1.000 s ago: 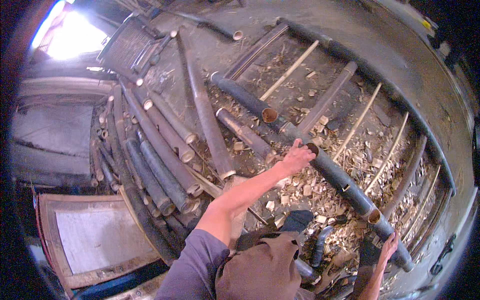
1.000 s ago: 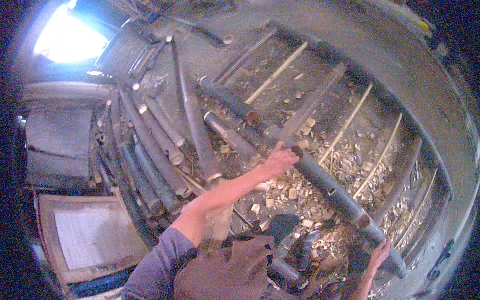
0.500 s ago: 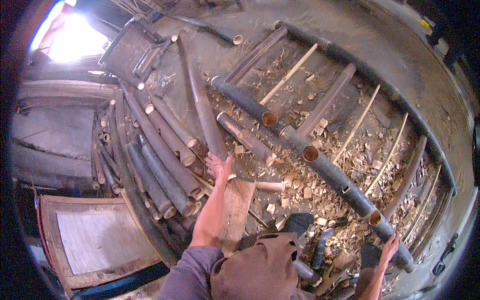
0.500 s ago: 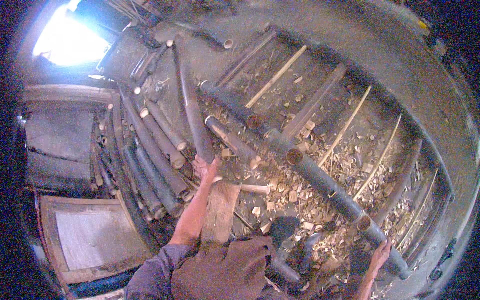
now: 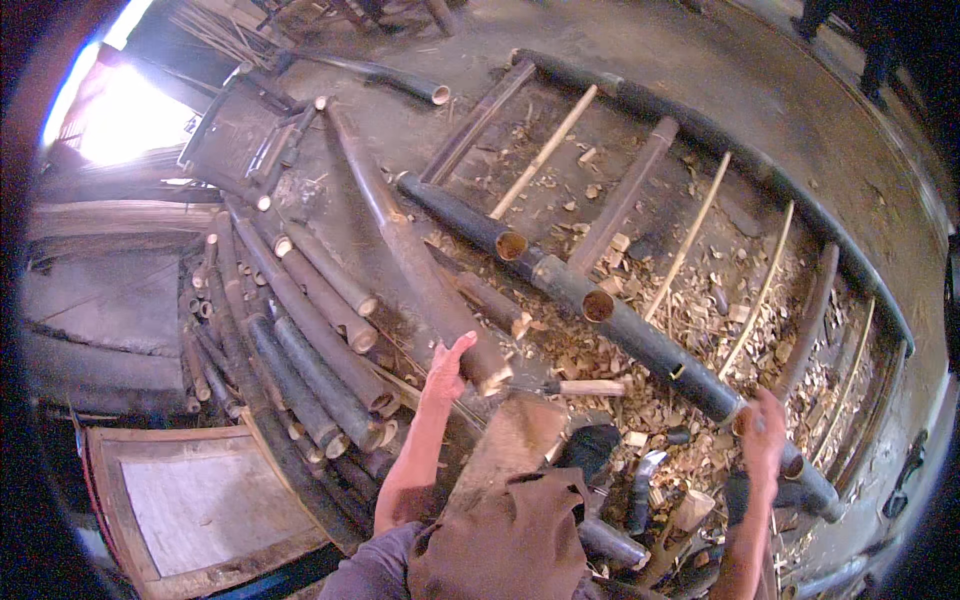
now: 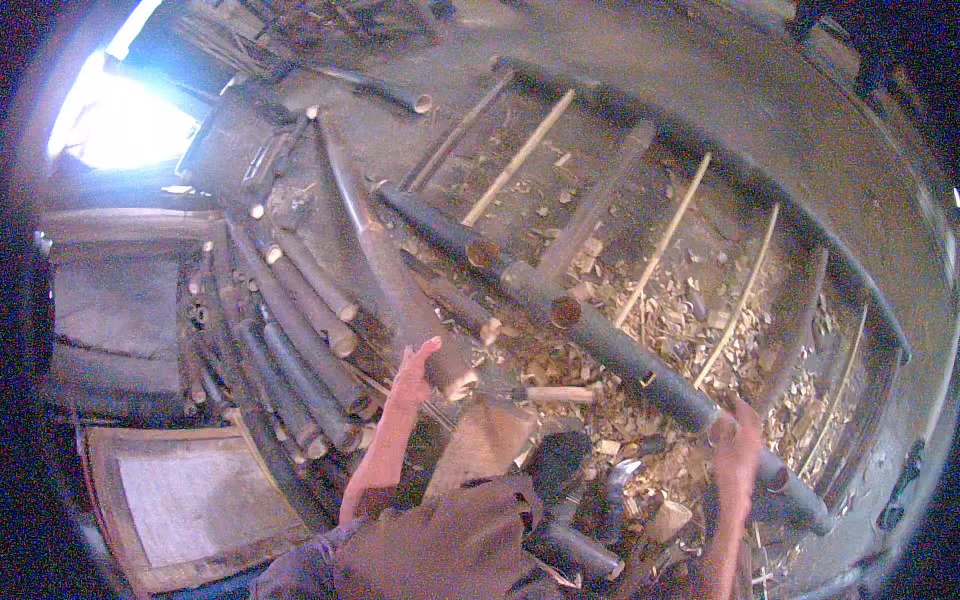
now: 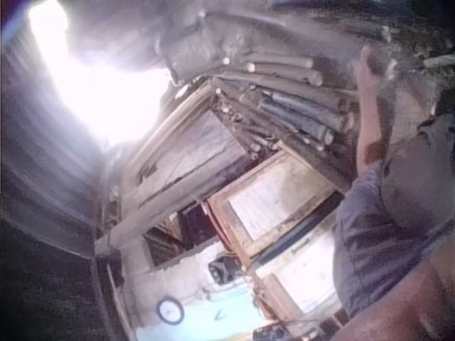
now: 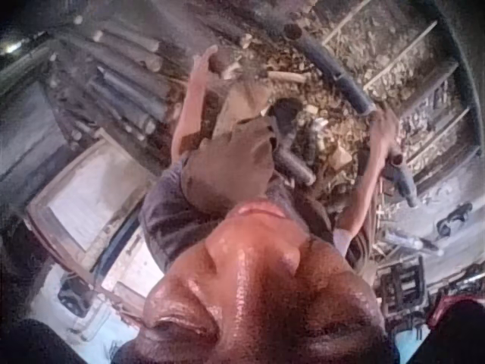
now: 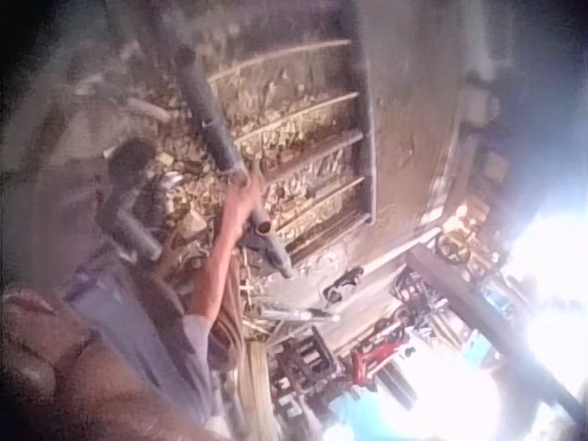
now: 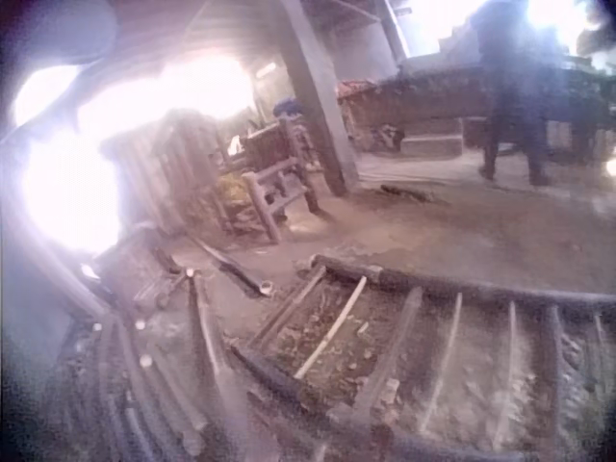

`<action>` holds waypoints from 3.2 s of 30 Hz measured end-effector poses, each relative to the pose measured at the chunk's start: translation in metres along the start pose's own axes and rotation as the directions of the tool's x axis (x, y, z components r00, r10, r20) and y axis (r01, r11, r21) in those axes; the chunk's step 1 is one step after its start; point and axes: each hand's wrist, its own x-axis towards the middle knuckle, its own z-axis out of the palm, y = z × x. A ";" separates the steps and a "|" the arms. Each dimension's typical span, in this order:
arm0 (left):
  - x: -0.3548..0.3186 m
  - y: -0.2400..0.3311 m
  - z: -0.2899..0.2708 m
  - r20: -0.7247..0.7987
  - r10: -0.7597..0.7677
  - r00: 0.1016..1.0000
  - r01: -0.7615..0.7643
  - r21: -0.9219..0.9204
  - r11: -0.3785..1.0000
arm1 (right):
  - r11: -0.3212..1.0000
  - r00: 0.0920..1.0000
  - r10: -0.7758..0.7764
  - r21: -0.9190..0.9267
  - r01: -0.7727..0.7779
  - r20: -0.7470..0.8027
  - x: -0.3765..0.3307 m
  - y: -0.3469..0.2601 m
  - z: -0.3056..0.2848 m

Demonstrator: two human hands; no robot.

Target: The person sits on the floor and assembles bamboo poles into a frame structure. They repeatedly pick up bamboo pieces, align them, and fit them into joints, occasionally adjusting the frame and handling multiple poles.

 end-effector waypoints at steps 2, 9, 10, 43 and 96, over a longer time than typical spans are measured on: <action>-0.005 -0.006 0.019 0.054 -0.058 0.997 0.057 0.023 0.998 | 0.983 0.981 -0.178 0.068 0.173 0.080 0.019 -0.068 0.018; -0.007 0.008 0.049 0.333 -0.136 0.933 0.237 -0.284 0.929 | 0.879 0.870 -0.410 0.372 0.297 0.275 0.019 -0.175 0.039; -0.016 0.004 0.068 0.333 -0.137 0.933 0.230 -0.259 0.938 | 0.862 0.847 -0.469 0.340 0.376 0.251 0.018 -0.186 0.040; -0.026 0.251 0.232 0.544 0.575 0.611 -0.654 -0.061 0.754 | 0.920 0.920 -0.391 0.037 0.390 0.029 -0.072 -0.050 0.060; -0.002 -0.020 0.303 0.946 -0.250 0.205 -0.898 0.081 -0.432 | 0.914 0.899 -0.247 -0.396 0.092 -0.361 -0.016 0.049 0.018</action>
